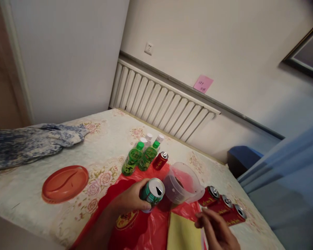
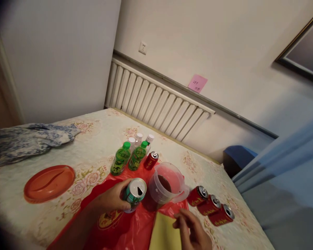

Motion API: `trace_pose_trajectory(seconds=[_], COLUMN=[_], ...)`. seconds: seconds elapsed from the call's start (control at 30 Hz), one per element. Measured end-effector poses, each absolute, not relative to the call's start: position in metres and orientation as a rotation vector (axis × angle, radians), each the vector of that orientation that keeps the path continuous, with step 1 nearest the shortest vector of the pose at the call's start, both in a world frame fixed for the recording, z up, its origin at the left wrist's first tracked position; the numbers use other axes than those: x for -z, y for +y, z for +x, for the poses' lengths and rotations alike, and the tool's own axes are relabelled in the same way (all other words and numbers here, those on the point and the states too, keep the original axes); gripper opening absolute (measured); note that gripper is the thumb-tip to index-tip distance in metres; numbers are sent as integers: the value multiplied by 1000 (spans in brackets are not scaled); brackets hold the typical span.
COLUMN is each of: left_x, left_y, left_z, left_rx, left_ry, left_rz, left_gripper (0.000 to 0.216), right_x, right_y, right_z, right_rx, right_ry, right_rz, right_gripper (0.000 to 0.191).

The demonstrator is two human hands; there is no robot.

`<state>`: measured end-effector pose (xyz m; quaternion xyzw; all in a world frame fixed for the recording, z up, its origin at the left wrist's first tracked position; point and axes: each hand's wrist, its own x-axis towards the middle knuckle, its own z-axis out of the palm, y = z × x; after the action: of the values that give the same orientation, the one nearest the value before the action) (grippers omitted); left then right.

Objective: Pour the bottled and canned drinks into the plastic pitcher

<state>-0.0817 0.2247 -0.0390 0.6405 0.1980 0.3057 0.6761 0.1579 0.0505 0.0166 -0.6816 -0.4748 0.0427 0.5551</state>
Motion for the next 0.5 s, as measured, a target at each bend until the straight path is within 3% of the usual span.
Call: trace_pose_trajectory(seconds=[0.23,0.5], left_x=[34,38], left_y=[226,227], left_z=[-82,-83], left_rx=[-785,-815], left_ry=[580,586], left_rz=[1505,1483], left_gripper=[65,65], right_x=[-12,17], right_y=[78,106], right_z=[214,229], right_rx=[-190,-459], right_ry=[-773,-889], right_rz=[-1703,-1550], right_gripper=[62,56])
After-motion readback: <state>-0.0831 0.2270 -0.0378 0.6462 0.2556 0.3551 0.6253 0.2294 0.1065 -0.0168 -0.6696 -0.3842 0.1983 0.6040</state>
